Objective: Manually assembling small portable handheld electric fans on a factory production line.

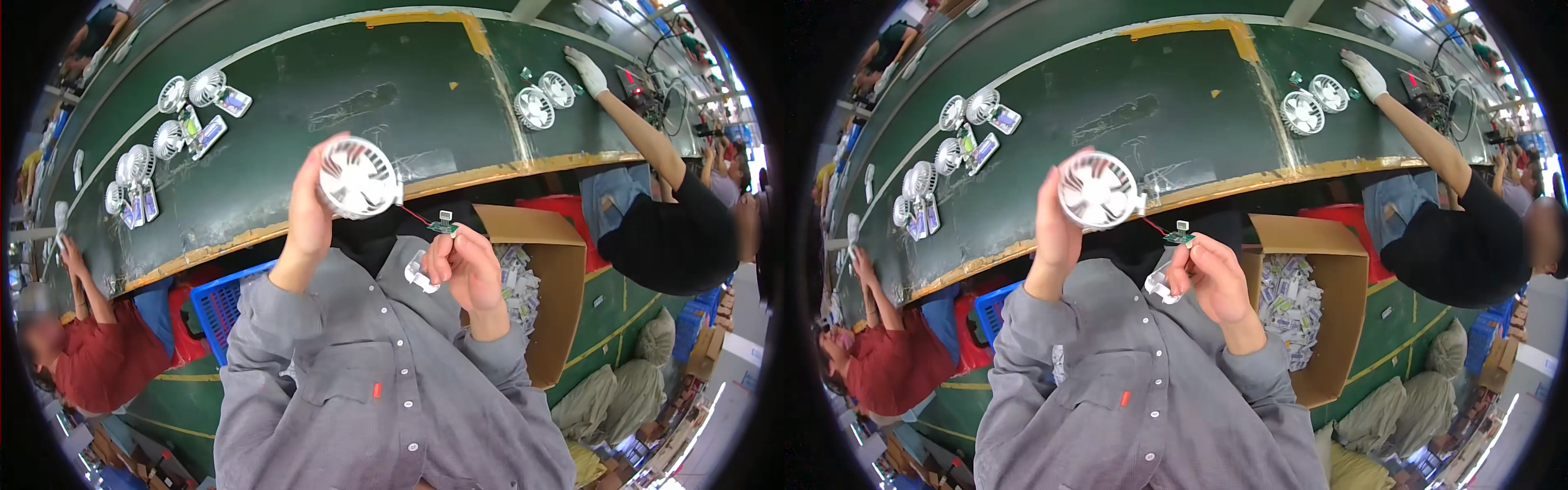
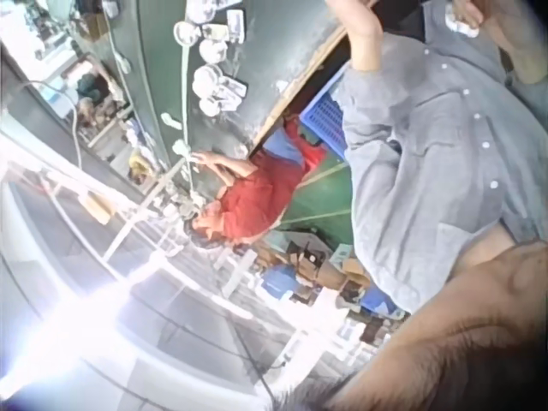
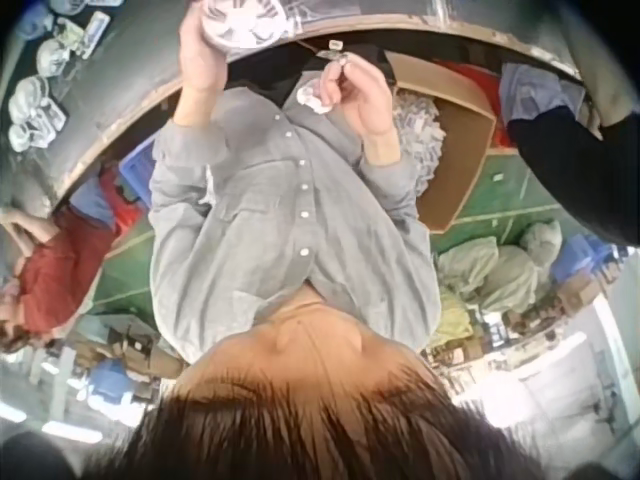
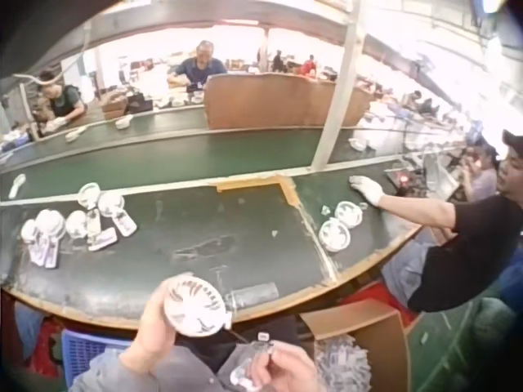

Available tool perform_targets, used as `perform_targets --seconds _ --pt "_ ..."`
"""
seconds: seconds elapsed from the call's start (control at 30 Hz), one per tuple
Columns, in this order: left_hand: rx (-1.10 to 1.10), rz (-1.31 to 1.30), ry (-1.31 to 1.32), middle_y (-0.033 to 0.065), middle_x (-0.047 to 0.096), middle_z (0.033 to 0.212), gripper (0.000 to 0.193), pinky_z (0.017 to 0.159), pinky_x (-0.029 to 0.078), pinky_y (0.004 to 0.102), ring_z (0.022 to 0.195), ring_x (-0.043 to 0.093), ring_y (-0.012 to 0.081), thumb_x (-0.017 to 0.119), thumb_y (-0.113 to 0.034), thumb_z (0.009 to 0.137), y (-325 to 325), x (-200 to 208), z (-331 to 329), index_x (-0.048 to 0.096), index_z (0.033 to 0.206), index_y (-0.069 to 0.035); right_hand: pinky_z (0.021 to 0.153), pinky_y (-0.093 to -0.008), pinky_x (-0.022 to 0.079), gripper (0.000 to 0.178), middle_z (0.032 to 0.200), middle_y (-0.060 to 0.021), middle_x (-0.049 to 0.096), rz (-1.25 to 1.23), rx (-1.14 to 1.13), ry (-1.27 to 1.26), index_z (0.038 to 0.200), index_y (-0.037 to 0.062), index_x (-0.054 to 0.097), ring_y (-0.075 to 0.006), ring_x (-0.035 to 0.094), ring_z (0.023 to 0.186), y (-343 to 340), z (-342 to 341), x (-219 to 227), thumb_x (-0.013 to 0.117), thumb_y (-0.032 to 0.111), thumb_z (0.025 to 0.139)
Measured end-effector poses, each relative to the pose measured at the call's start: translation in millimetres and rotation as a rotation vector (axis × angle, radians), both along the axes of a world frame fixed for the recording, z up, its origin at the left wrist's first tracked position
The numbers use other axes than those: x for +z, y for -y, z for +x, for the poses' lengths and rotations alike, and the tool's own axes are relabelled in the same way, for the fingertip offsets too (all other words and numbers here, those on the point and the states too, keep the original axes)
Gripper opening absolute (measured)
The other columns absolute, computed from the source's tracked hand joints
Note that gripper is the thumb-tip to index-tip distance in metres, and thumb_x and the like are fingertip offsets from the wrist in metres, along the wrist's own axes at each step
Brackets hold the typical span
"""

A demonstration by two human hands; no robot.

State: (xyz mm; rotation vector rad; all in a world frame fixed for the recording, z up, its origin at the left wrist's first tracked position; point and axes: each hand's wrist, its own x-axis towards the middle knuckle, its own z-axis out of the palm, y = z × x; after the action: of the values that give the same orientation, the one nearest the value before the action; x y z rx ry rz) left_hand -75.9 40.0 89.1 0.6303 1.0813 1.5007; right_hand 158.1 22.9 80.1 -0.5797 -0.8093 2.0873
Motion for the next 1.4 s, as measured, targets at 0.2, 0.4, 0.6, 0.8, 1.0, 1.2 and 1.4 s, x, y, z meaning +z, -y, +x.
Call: perform_targets --seconds 0.2,0.4,0.6,0.8,1.0,1.2,1.4 --pt "-0.329 0.538 -0.72 0.0175 0.058 0.128 0.058 0.102 0.042 0.0396 0.121 0.055 0.0327 0.067 -0.004 0.072 32.8 12.5 46.1 0.054 0.129 0.001 0.054 -0.0224 0.041 0.023 0.068 -0.0018 0.057 0.119 0.119 0.415 0.084 0.0002 0.06 -0.0068 0.051 0.059 -6.9 11.4 18.9 0.049 0.016 0.097" --pt "-0.499 0.541 -0.633 0.0127 0.065 0.11 0.035 0.081 0.054 0.0347 0.096 0.065 0.0272 0.077 -0.002 0.071 33.3 13.4 60.8 0.068 0.104 -0.002 0.05 -0.022 0.036 0.017 0.069 0.0022 0.057 0.153 0.107 0.605 0.086 0.0001 0.062 -0.0045 0.046 0.056 4.6 20.2 24.9 0.053 0.012 0.095" --pt "-0.6 0.494 -0.781 0.0087 0.067 0.099 0.024 0.074 0.054 0.0331 0.086 0.066 0.0263 0.076 -0.005 0.073 36.8 7.4 40.2 0.067 0.095 -0.003 0.048 -0.0299 0.036 0.015 0.058 -0.0098 0.051 0.548 0.211 0.936 0.084 -0.0017 0.06 -0.012 0.048 0.051 0.8 16.1 33.8 0.054 0.01 0.091" --pt "-0.514 0.534 -0.854 0.0056 0.069 0.089 0.016 0.062 0.055 0.0314 0.074 0.066 0.023 0.069 -0.001 0.069 45.6 4.6 40.9 0.068 0.085 -0.005 0.045 -0.03 0.035 0.013 0.056 -0.0111 0.053 0.57 0.223 0.922 0.082 -0.0018 0.062 -0.0134 0.048 0.047 10.0 11.0 37.8 0.058 0.009 0.089" --pt "-0.35 0.504 -0.687 0.0077 0.071 0.079 0.009 0.055 0.054 0.0264 0.067 0.069 0.0168 0.073 -0.002 0.067 61.9 10.6 68.6 0.068 0.075 -0.002 0.044 -0.0241 0.03 0.016 0.054 0.0008 0.051 0.393 0.301 0.777 0.082 -0.0024 0.064 -0.0032 0.042 0.049 13.4 40.2 40.5 0.059 0.009 0.091" --pt "-0.44 0.282 -0.4 0.0114 0.073 0.082 0.008 0.061 0.056 0.0256 0.071 0.07 0.0149 0.071 0.001 0.067 50.8 22.0 67.4 0.07 0.075 0.002 0.045 -0.0229 0.032 0.02 0.056 -0.0006 0.056 0.215 0.349 0.558 0.079 -0.0022 0.068 -0.0049 0.047 0.05 20.8 71.0 36.7 0.063 0.016 0.088" --pt "-0.288 0.31 -0.581 0.0139 0.071 0.086 0.009 0.064 0.057 0.0246 0.073 0.069 0.0143 0.064 0.008 0.07 35.0 39.7 0.4 0.068 0.077 0.004 0.053 -0.0256 0.038 0.027 0.059 -0.0061 0.06 -0.104 0.043 0.651 0.08 -0.0016 0.066 -0.0123 0.054 0.052 58.5 199.3 -26.5 0.068 0.025 0.082"
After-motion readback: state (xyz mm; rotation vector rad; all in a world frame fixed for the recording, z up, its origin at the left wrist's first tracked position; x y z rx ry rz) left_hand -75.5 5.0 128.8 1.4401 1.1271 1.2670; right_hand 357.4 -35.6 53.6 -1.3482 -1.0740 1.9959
